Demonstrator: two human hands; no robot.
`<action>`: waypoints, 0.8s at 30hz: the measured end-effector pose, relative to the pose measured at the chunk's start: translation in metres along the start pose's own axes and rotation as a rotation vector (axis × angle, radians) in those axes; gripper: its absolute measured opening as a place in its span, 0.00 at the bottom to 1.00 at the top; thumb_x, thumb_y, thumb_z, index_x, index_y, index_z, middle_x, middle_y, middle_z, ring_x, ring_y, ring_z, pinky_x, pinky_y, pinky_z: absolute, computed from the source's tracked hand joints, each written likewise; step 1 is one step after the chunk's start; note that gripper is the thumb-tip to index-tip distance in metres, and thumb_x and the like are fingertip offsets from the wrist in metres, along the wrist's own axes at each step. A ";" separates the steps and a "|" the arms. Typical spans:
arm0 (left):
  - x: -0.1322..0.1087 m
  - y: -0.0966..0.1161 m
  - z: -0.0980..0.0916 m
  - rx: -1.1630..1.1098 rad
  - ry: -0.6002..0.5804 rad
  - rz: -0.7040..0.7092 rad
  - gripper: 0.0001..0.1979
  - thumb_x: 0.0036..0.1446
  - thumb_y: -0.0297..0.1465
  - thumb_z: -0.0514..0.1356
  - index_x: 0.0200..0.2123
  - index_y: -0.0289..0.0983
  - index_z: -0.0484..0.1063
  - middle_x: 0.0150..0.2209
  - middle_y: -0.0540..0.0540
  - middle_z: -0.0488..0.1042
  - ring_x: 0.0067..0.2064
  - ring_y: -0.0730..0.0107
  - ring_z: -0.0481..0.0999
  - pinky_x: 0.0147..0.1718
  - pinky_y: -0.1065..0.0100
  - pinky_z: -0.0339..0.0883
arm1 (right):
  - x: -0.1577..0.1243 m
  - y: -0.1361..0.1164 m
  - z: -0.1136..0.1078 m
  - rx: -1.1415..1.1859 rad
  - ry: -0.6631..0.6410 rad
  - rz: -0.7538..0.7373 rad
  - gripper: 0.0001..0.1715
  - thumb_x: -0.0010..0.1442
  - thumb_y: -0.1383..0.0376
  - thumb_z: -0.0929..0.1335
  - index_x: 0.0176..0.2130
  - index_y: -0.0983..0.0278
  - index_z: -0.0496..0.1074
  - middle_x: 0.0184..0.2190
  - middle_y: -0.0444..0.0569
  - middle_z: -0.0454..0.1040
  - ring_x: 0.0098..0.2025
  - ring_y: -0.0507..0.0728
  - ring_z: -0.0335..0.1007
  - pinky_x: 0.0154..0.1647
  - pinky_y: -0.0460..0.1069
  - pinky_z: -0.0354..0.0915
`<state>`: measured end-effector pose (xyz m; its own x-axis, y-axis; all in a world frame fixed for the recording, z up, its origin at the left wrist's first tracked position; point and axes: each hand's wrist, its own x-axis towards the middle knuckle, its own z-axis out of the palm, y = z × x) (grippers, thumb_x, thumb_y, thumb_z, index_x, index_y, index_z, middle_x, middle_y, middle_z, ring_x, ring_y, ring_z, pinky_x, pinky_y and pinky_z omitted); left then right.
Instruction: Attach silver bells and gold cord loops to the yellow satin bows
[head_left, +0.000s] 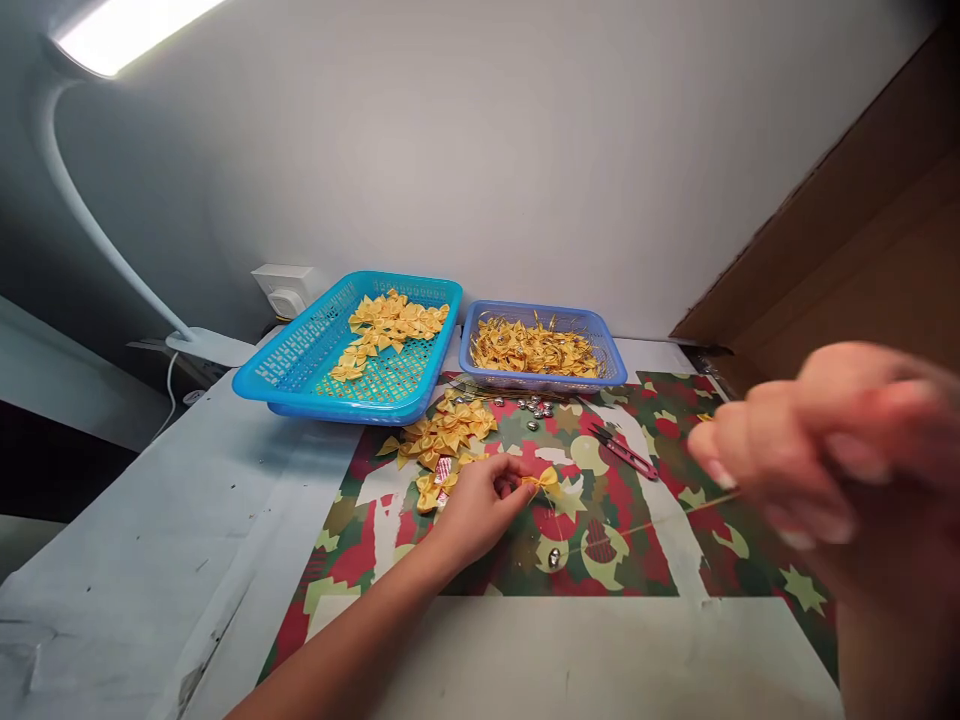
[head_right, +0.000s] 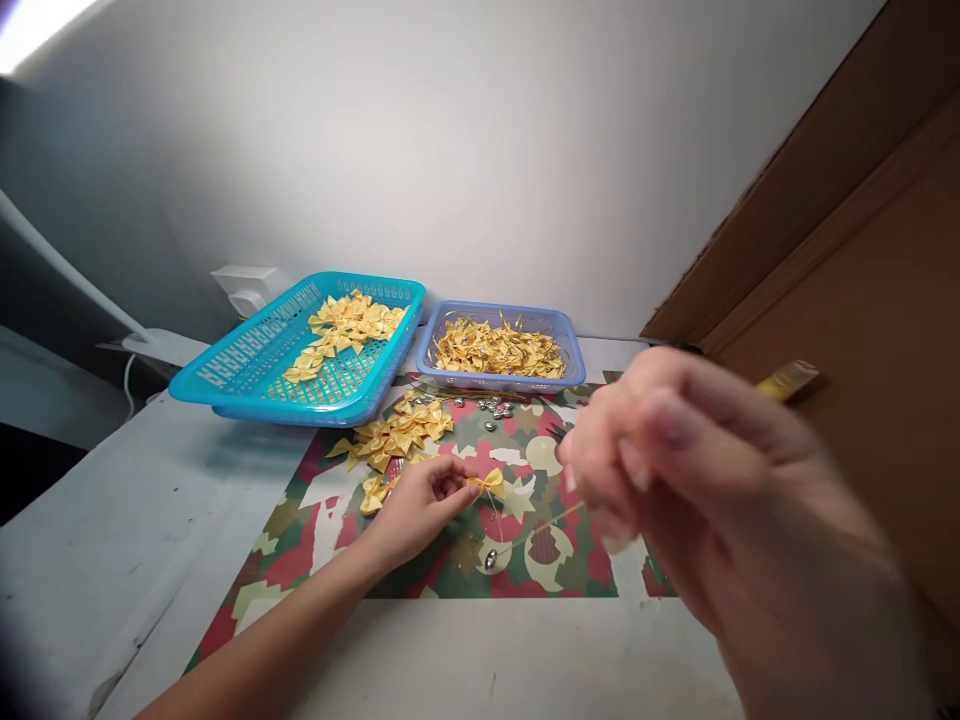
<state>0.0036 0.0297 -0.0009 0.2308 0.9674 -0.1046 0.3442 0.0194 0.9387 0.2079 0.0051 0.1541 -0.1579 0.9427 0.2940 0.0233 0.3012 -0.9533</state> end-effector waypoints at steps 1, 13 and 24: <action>0.000 0.000 0.000 -0.010 0.005 -0.001 0.11 0.55 0.37 0.61 0.32 0.35 0.74 0.25 0.50 0.71 0.26 0.73 0.67 0.24 0.72 0.58 | 0.000 0.006 0.004 0.030 -0.025 0.005 0.23 0.62 0.52 0.67 0.20 0.59 0.63 0.14 0.41 0.59 0.18 0.53 0.57 0.21 0.50 0.56; -0.006 0.007 0.003 -0.446 -0.021 -0.223 0.15 0.47 0.39 0.67 0.30 0.34 0.72 0.24 0.52 0.68 0.24 0.77 0.66 0.20 0.77 0.59 | -0.027 0.117 0.028 -0.412 -0.171 0.216 0.25 0.68 0.55 0.59 0.23 0.63 0.59 0.31 0.47 0.61 0.35 0.55 0.61 0.35 0.50 0.60; -0.010 0.007 0.010 -0.582 -0.075 -0.352 0.15 0.41 0.35 0.71 0.25 0.34 0.68 0.20 0.54 0.69 0.21 0.80 0.67 0.20 0.77 0.63 | -0.036 0.127 0.035 -0.179 -0.233 0.477 0.22 0.64 0.63 0.62 0.19 0.65 0.59 0.43 0.50 0.61 0.45 0.55 0.63 0.43 0.48 0.60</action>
<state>0.0128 0.0175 0.0032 0.2643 0.8588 -0.4388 -0.1300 0.4826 0.8662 0.1821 0.0045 0.0198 -0.3019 0.9300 -0.2096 0.3097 -0.1122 -0.9442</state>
